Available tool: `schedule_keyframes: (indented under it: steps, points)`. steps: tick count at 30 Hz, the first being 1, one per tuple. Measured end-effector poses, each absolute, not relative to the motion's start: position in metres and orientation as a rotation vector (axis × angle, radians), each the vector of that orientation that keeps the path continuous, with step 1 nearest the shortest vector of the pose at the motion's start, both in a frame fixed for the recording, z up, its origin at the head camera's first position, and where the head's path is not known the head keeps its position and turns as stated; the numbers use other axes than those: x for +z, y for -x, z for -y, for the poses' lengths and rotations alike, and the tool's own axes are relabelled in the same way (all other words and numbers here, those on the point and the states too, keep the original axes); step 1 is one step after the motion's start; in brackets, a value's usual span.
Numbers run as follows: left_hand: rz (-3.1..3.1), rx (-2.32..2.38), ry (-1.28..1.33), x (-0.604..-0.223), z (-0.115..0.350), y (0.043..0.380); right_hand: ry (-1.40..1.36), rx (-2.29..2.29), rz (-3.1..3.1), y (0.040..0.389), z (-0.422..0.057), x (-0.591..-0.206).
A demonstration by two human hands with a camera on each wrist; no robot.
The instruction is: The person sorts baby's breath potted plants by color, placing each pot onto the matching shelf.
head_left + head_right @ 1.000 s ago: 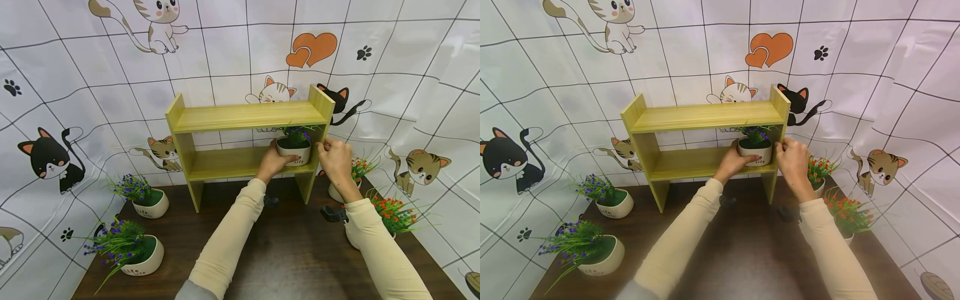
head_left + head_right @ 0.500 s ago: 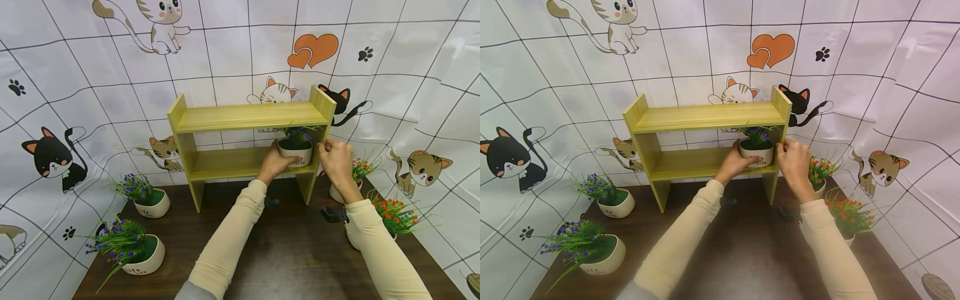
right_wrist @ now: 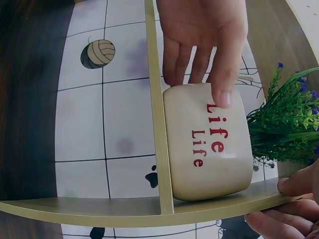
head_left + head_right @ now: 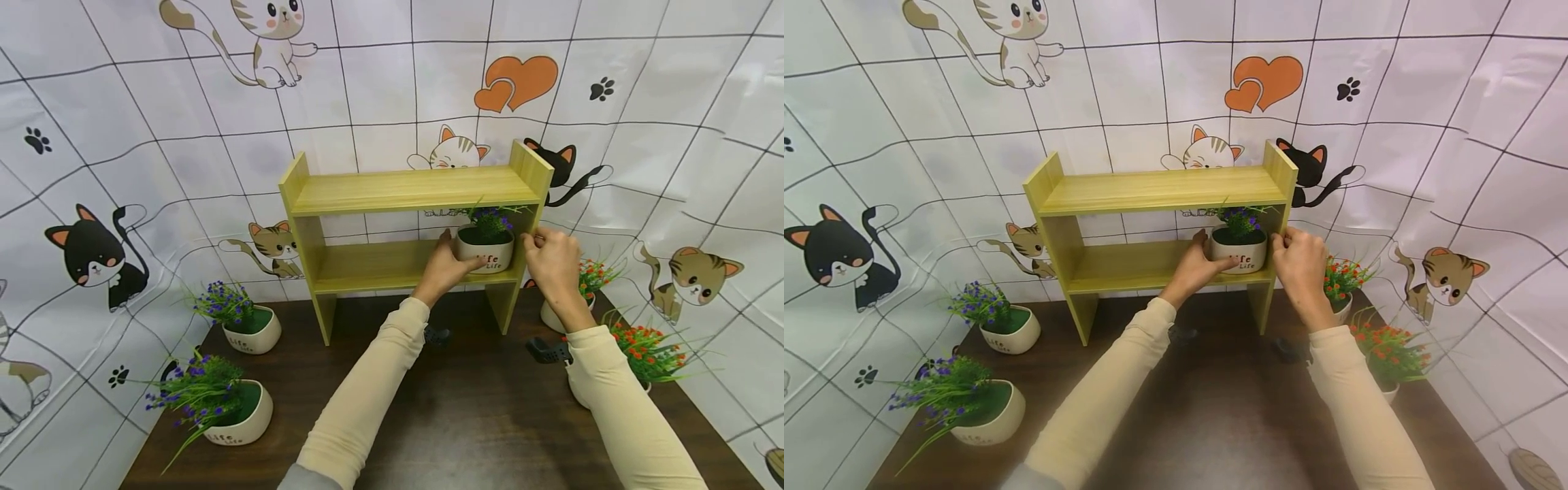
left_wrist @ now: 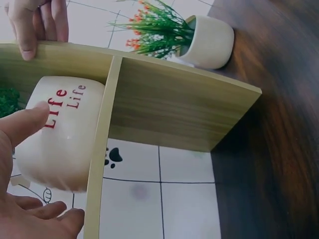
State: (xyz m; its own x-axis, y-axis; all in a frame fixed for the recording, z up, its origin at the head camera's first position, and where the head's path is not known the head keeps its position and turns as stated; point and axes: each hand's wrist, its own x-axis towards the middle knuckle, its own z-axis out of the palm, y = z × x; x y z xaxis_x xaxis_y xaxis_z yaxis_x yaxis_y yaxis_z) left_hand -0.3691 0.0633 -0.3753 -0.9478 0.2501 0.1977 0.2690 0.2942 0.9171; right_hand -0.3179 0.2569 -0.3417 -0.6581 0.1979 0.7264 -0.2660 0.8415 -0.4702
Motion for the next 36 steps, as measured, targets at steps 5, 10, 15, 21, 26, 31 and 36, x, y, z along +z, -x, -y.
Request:
schedule_keyframes:
  steps: [5,10,15,21,26,31,36]
  points:
    - [2.532,-1.744,0.477,-0.376,-0.055,0.365,-0.034,0.716,2.188,0.317,-0.259,-0.341]
    - [2.517,-1.725,0.476,-0.376,-0.044,0.359,-0.052,0.718,2.176,0.317,-0.26,-0.342]
    - [2.485,-1.689,0.487,-0.374,-0.032,0.352,-0.052,0.729,2.177,0.317,-0.261,-0.342]
    - [2.4,-1.733,0.508,-0.371,-0.01,0.342,-0.054,0.723,2.18,0.316,-0.259,-0.34]
    - [2.357,-1.744,0.527,-0.37,0.012,0.335,-0.051,0.729,2.192,0.315,-0.257,-0.341]
    - [2.297,-1.795,0.542,-0.367,0.038,0.327,-0.061,0.729,2.186,0.314,-0.256,-0.342]
    - [2.257,-1.793,0.554,-0.359,0.064,0.318,-0.075,0.722,2.173,0.316,-0.255,-0.342]
